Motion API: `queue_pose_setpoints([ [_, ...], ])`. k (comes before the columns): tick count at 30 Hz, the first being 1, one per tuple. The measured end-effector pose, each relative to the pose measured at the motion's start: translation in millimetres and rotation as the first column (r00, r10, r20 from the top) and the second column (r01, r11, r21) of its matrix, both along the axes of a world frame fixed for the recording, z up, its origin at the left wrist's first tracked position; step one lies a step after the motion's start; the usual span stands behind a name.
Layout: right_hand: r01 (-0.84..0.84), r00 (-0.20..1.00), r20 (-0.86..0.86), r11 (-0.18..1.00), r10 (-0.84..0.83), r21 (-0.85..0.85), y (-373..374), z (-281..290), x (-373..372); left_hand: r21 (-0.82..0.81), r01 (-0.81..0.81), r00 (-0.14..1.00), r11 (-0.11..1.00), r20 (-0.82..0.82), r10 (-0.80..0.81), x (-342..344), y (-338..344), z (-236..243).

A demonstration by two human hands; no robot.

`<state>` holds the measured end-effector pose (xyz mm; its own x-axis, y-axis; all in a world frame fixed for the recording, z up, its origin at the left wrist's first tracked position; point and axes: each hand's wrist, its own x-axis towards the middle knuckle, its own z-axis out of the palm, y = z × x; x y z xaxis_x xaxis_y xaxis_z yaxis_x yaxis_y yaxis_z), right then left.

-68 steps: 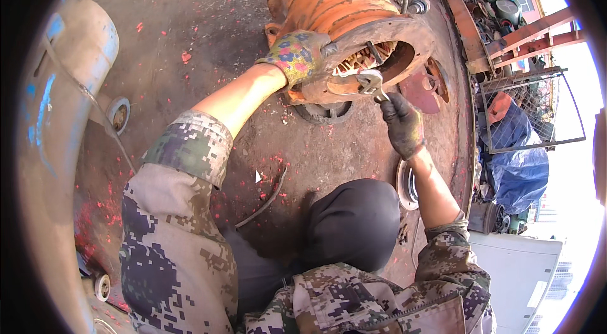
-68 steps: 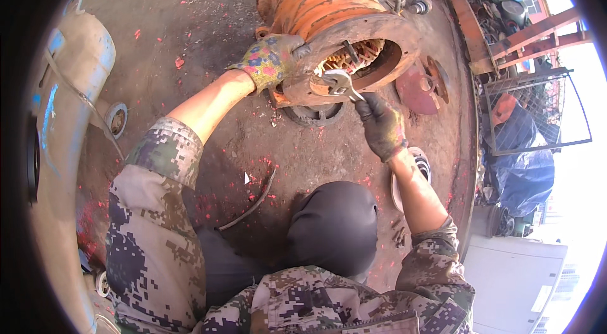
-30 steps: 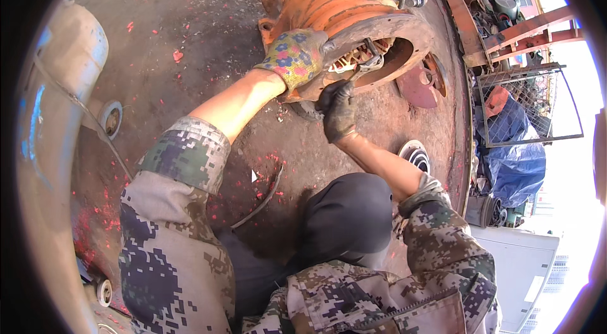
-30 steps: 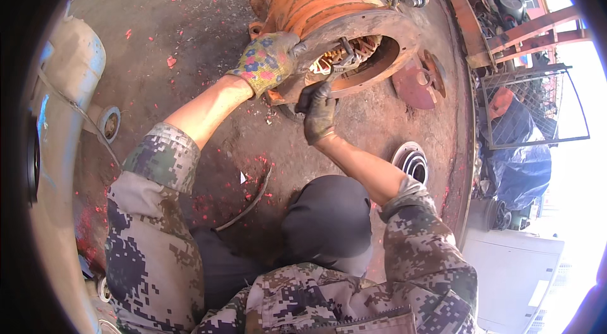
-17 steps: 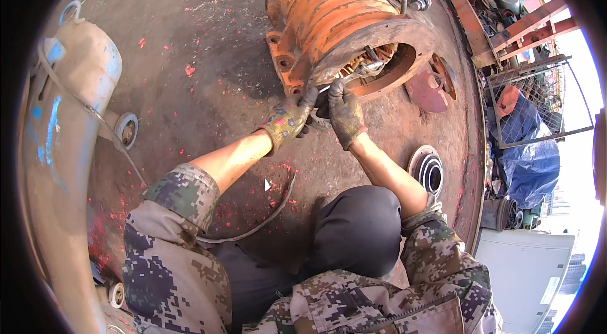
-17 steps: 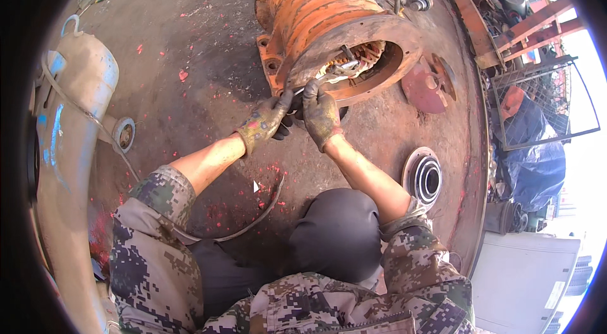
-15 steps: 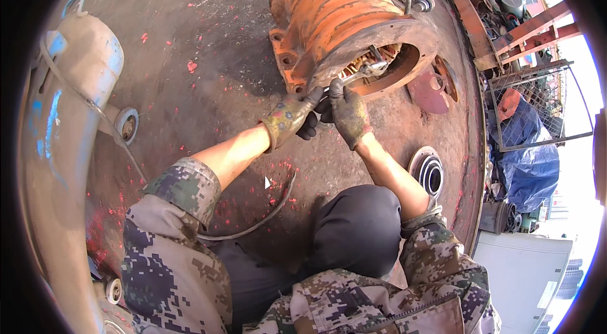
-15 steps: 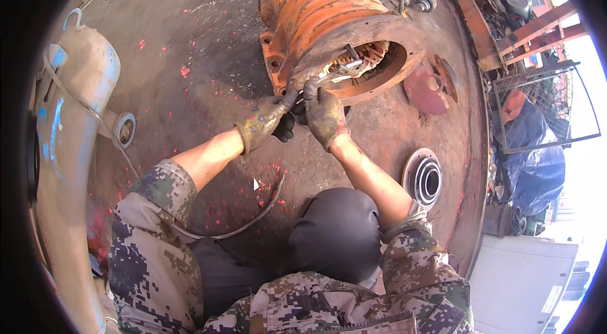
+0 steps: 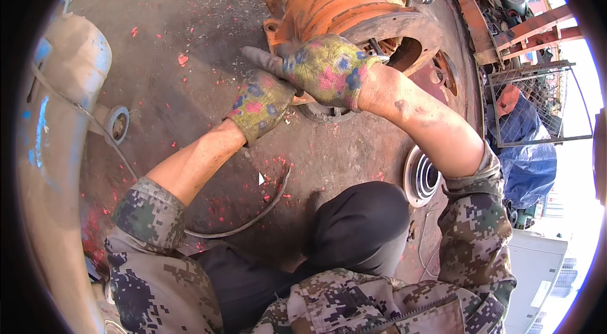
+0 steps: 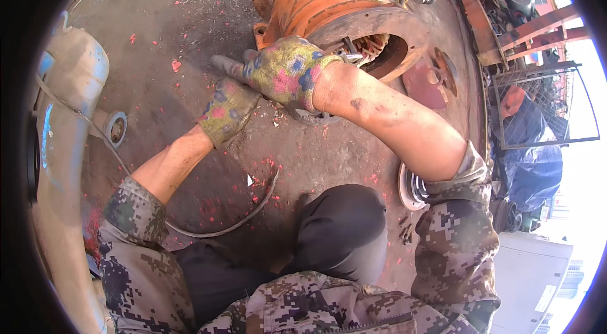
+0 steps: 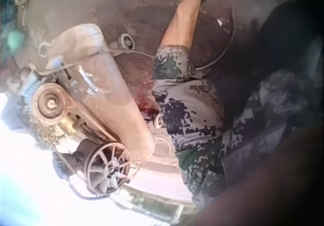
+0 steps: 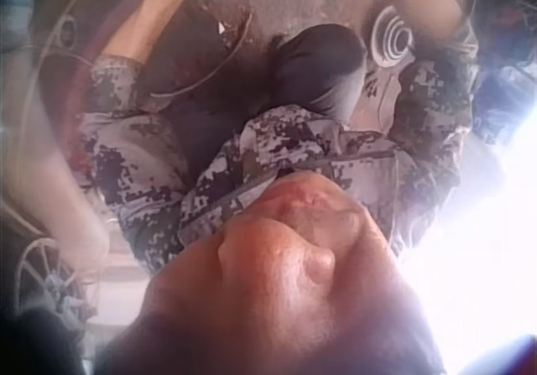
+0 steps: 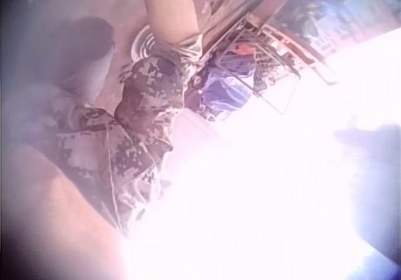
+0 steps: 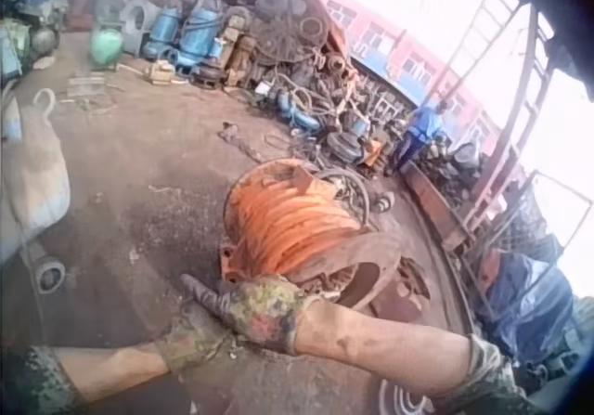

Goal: The person is working on a large, rusty mechanical part, likely a differential housing, using a wrench to tighten or loosen bolts. They manipulate the part, turning it over and adjusting its position while seated on the floor.

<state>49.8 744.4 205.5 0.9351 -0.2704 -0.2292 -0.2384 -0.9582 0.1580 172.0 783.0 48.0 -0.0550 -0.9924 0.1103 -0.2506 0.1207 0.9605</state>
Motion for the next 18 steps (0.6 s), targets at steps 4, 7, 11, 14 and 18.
queue_pose_setpoints([
  [4, 0.228, 0.969, -0.142, 0.955, -0.203, 0.188, -21, -22, 2, 0.077, -0.028, 0.978, 0.997, 0.206, 0.011, 5, 2, 11],
  [7, 0.293, 0.955, -0.116, 0.924, -0.273, 0.244, -21, -3, 11, 0.043, -0.117, 0.985, 0.992, 0.134, 0.11, 15, 6, 40],
  [11, 0.095, 0.776, 0.384, 0.694, -0.5, 0.714, -29, 68, -41, -0.835, 0.009, 0.87, 0.55, 0.277, 0.407, -1, -10, 145],
  [14, 0.084, 0.669, 0.471, 0.687, -0.575, 0.721, -30, 75, -46, -0.826, -0.094, 0.962, 0.555, 0.068, 0.265, -7, -21, 159],
  [18, 0.165, 0.773, 0.583, 0.966, -0.251, 0.198, -19, 77, -43, -0.487, -0.121, 0.871, 0.865, -0.47, -0.143, -13, -32, 128],
])
